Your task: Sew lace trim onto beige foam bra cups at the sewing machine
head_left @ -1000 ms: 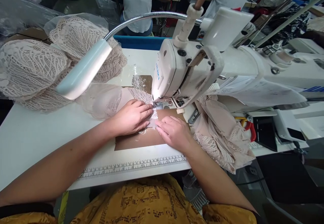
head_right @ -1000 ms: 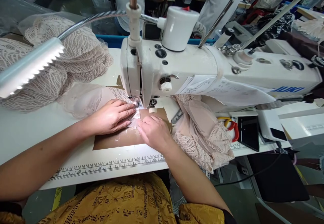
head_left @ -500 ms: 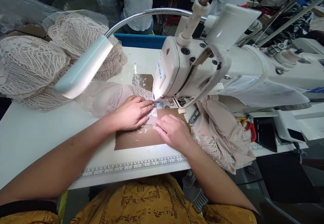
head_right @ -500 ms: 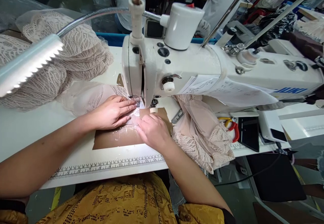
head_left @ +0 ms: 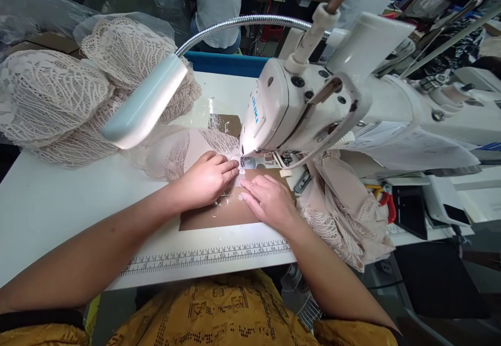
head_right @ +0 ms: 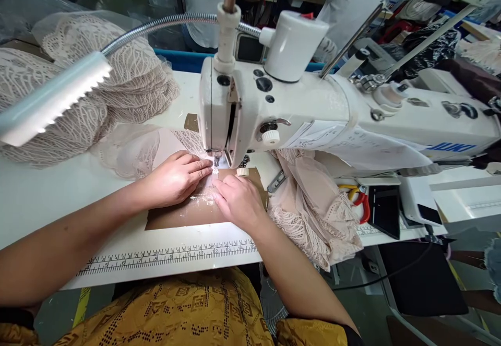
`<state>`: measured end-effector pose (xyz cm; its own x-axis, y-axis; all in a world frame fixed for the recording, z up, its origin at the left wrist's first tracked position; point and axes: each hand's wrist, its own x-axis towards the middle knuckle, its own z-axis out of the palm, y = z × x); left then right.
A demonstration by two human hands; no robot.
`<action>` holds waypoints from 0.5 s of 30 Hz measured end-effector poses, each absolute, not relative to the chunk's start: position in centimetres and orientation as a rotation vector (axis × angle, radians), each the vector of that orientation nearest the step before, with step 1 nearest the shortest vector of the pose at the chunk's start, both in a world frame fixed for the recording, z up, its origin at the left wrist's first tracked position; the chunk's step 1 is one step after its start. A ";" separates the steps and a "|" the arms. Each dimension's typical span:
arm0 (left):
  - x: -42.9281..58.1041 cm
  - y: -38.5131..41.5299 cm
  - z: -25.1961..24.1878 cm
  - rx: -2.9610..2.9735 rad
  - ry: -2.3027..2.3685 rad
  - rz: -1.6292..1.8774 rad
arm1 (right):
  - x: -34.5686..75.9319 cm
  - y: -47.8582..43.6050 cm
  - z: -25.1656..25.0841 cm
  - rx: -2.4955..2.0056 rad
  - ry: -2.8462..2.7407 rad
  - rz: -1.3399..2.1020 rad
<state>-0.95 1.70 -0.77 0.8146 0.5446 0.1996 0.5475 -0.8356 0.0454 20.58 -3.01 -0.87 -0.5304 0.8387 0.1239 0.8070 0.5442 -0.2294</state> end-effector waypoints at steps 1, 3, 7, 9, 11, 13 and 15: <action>-1.0 1.9 -0.9 -2.983 -0.910 -0.332 | 20.5 -2.9 -0.9 -1.395 -2.563 0.207; -1.1 2.2 -1.2 -2.990 -0.949 -0.362 | 20.4 -2.8 -1.0 -1.405 -2.567 0.200; -1.3 2.6 -1.6 -3.004 -1.051 -0.454 | 20.4 -2.7 -1.2 -1.410 -2.571 0.201; -1.4 2.6 -1.7 -3.017 -1.091 -0.497 | 20.4 -2.7 -1.2 -1.419 -2.571 0.213; -1.7 2.6 -1.6 -3.027 -1.121 -0.528 | 20.4 -2.8 -1.1 -1.419 -2.561 0.241; -1.9 2.6 -1.6 -3.017 -1.151 -0.537 | 20.6 -2.9 -0.8 -1.408 -2.527 0.285; -2.1 2.5 -1.5 -2.985 -1.189 -0.523 | 20.9 -2.9 -0.2 -1.443 -2.475 0.311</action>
